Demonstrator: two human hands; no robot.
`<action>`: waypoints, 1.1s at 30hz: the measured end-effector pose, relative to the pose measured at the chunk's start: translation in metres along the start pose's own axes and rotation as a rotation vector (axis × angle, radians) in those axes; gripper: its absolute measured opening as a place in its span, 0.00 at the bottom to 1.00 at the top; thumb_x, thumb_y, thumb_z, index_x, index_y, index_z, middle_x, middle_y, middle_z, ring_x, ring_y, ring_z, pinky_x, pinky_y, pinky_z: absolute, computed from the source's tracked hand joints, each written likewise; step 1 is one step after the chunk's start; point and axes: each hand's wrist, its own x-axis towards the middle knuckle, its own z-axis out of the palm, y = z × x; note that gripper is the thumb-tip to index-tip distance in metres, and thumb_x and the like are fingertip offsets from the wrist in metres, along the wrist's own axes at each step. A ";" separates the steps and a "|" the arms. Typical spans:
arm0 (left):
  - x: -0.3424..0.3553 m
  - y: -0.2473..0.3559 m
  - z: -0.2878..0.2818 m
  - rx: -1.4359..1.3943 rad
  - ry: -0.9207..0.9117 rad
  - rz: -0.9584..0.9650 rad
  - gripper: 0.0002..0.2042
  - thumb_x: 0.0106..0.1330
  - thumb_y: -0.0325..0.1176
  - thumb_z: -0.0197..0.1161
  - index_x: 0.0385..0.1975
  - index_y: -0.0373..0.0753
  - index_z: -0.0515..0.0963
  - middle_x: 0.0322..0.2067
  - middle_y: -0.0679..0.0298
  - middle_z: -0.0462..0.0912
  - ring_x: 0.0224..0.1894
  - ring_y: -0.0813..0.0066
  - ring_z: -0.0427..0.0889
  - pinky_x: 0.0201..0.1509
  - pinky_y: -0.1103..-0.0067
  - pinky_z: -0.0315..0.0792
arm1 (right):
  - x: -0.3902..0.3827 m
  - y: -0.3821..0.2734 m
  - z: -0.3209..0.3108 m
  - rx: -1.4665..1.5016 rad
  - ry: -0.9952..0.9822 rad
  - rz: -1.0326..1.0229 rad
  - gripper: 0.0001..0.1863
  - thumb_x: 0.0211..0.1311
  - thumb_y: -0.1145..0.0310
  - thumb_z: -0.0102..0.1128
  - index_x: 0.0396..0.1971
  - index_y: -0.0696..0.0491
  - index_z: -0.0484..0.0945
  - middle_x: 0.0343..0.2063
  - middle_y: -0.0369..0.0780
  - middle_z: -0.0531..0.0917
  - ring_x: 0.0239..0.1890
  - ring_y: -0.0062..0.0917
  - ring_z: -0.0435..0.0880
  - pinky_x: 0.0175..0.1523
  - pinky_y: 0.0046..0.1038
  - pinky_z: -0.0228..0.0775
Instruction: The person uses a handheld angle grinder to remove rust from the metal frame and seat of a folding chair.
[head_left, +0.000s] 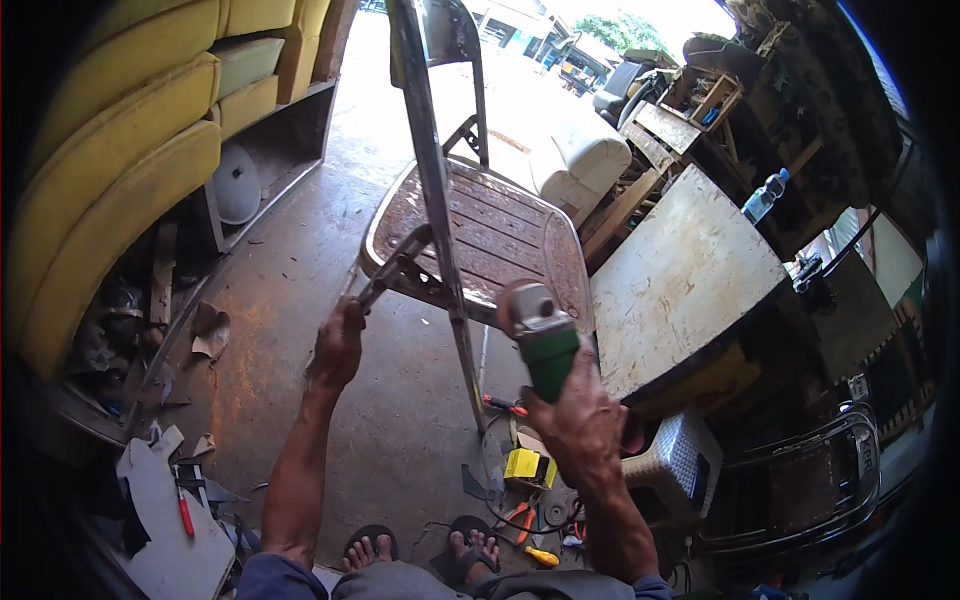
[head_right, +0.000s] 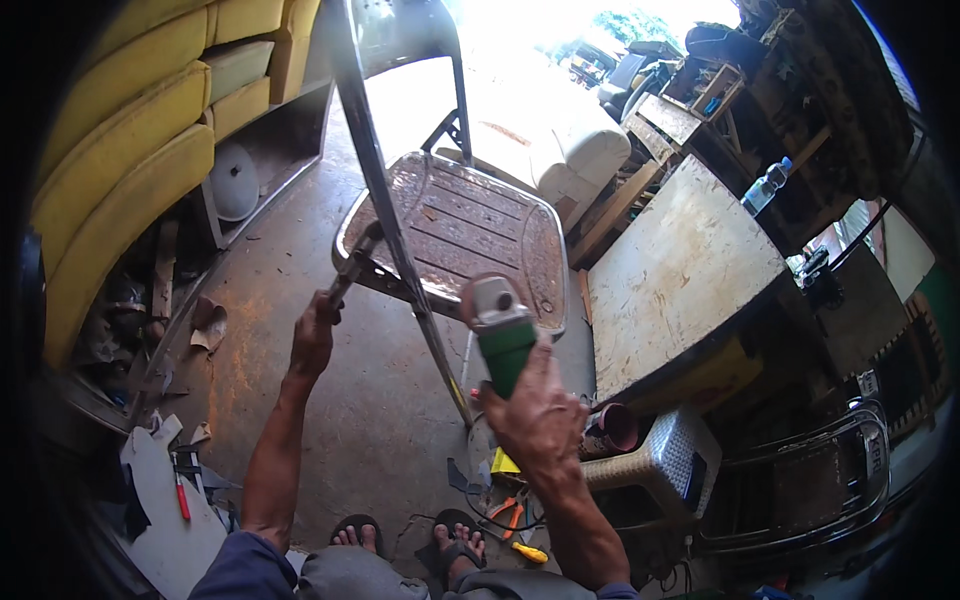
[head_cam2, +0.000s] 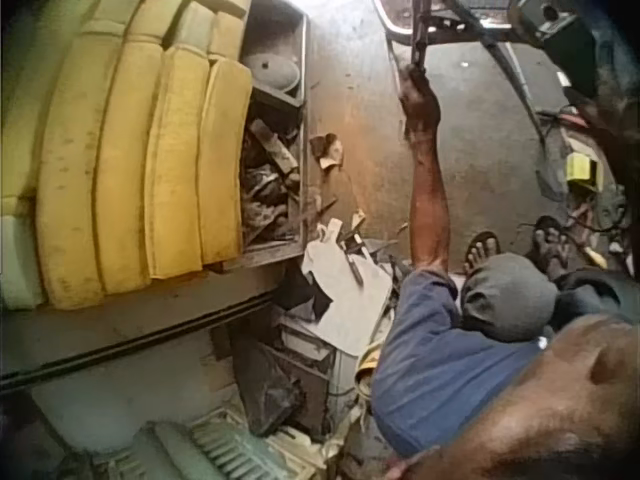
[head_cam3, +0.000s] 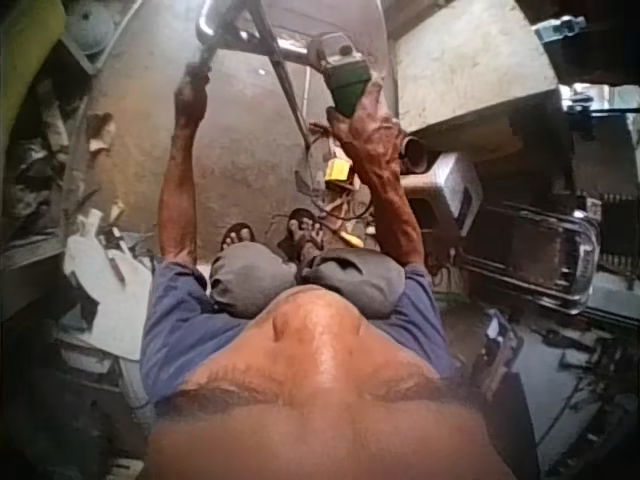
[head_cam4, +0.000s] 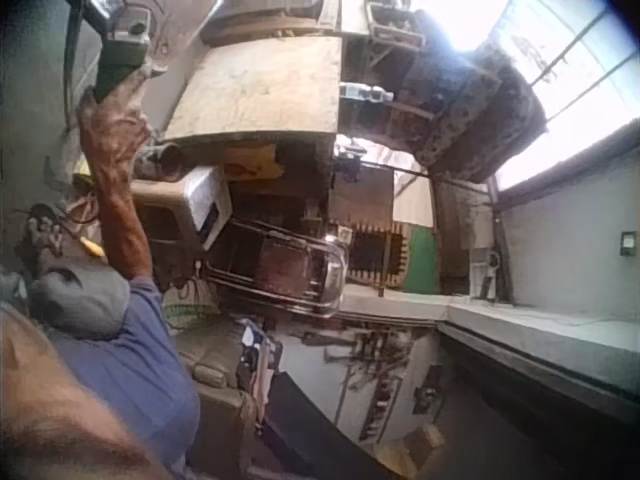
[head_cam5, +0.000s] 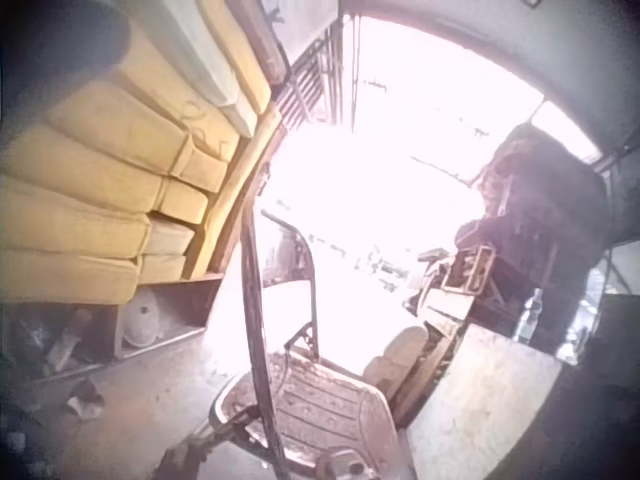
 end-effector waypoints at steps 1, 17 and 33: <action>0.000 0.004 0.001 0.024 -0.046 0.004 0.28 0.80 0.57 0.41 0.42 0.33 0.74 0.30 0.49 0.80 0.36 0.49 0.80 0.43 0.60 0.71 | -0.002 0.004 -0.006 -0.020 -0.003 0.081 0.49 0.59 0.50 0.68 0.71 0.63 0.54 0.44 0.57 0.82 0.41 0.54 0.88 0.48 0.51 0.79; -0.003 0.001 0.001 0.032 0.008 0.060 0.28 0.79 0.58 0.43 0.39 0.35 0.75 0.31 0.44 0.81 0.40 0.34 0.80 0.43 0.54 0.70 | 0.032 -0.034 -0.033 -0.123 -0.118 0.014 0.47 0.55 0.49 0.68 0.67 0.64 0.59 0.44 0.61 0.84 0.47 0.57 0.86 0.57 0.49 0.75; -0.030 0.078 0.010 0.216 0.038 0.123 0.23 0.78 0.50 0.48 0.35 0.34 0.77 0.23 0.42 0.79 0.34 0.31 0.80 0.35 0.50 0.69 | -0.013 0.046 0.033 0.036 0.534 -0.068 0.49 0.48 0.55 0.77 0.67 0.58 0.60 0.40 0.53 0.85 0.31 0.48 0.89 0.34 0.44 0.82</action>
